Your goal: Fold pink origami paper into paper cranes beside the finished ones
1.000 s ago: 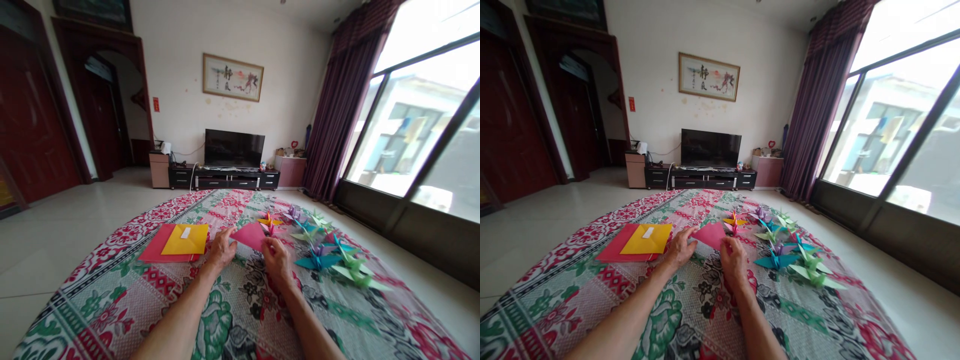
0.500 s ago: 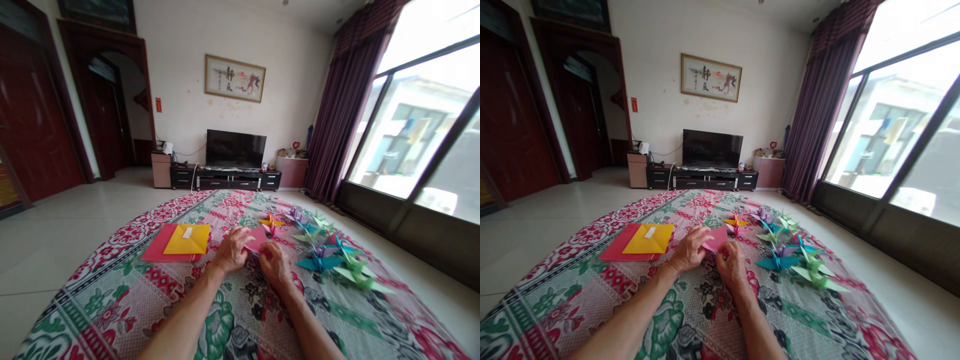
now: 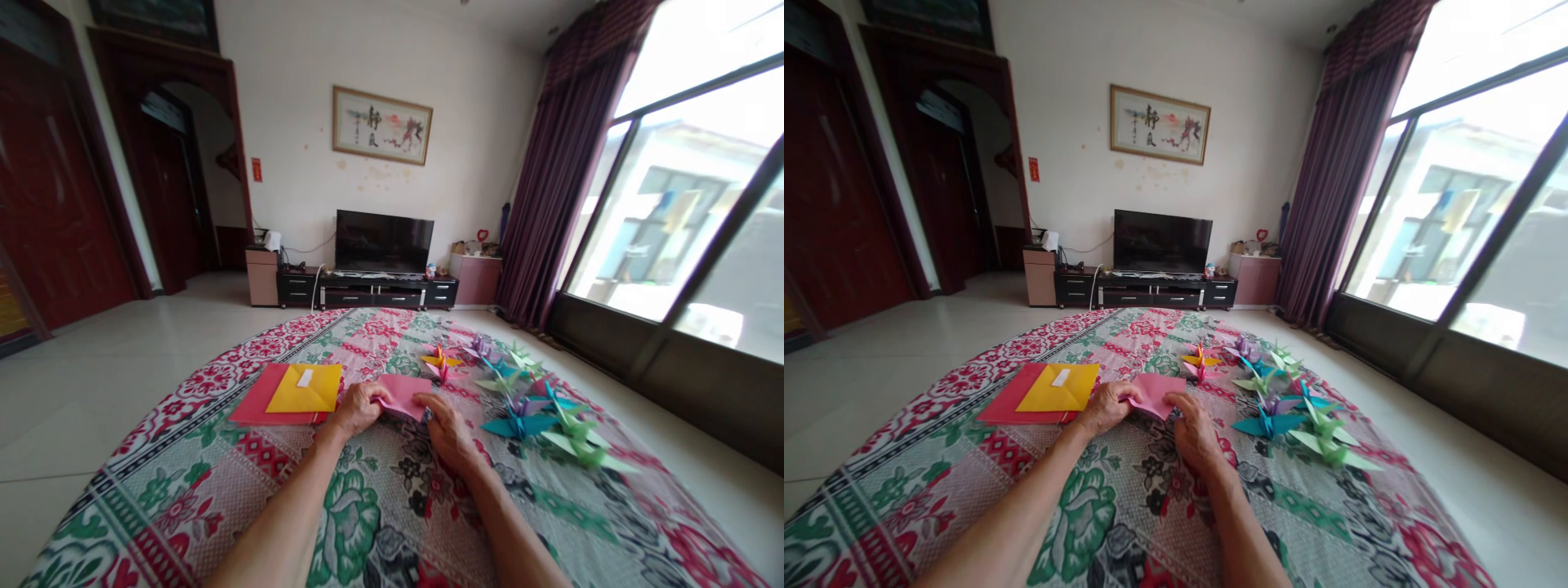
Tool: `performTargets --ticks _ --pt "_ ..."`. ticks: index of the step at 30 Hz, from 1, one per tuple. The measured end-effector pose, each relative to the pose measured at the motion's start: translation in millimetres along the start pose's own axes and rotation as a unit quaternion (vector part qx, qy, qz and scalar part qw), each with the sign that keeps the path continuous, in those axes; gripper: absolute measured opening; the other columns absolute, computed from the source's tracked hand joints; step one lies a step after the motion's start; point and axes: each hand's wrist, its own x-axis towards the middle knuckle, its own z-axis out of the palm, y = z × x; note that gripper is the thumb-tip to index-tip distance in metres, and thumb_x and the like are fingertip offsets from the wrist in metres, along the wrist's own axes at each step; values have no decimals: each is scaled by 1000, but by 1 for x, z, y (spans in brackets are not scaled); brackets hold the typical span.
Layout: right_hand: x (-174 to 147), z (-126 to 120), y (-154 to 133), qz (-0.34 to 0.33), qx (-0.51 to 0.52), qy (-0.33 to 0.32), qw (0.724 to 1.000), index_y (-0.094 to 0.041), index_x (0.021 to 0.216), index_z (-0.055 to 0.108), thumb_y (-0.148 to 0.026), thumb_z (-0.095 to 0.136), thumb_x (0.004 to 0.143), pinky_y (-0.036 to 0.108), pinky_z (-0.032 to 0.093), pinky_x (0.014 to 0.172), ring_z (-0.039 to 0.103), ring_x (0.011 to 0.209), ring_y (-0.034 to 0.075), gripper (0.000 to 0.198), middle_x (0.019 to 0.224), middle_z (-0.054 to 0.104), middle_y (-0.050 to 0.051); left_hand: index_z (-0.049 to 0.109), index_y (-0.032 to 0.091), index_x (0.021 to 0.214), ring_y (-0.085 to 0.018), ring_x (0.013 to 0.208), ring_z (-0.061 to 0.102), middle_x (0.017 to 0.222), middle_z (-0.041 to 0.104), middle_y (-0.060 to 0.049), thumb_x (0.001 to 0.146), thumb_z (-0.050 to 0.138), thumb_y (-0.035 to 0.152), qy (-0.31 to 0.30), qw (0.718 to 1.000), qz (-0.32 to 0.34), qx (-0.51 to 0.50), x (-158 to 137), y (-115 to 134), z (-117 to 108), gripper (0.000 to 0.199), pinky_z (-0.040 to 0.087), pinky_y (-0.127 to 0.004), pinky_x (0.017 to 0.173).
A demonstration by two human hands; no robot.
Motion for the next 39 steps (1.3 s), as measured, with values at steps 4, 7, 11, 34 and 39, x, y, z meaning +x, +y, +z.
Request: performTargets --ticks 4,7,11,34,39 --pt "-3 -2 -3 15 -143 17 989 -28 98 64 -9 46 61 53 22 97 27 126 28 46 132 44 3 71 24 80 -11 75 60 78 69 4 68 49 11 -14 1000 -4 -9 -1 3 0 28 45 -20 73" --pt "-3 -5 -11 10 -181 22 983 -28 82 67 -12 50 62 59 9 97 23 127 30 32 130 47 0 71 25 79 -11 76 59 79 68 4 69 50 12 -29 1000 1 1 -1 5 -1 26 45 -21 74" --pt "-3 -3 -16 -22 -127 -13 992 -24 75 66 -15 49 64 50 16 99 47 110 24 22 106 63 3 71 22 73 -15 83 57 79 67 0 68 52 12 -18 998 30 47 0 2 1 21 42 -25 81" --pt "9 14 6 125 -86 63 986 -18 102 58 -31 48 77 26 41 71 62 83 19 30 94 67 7 38 25 132 -17 78 60 100 66 -6 70 45 17 -36 986 -23 161 -1 18 5 63 43 -27 78" --pt "6 8 2 108 -44 58 991 -17 90 61 -31 48 76 24 40 63 61 70 17 24 78 67 4 43 20 128 -19 91 59 104 65 -6 66 52 23 -35 992 -70 104 1 18 3 62 43 -26 81"
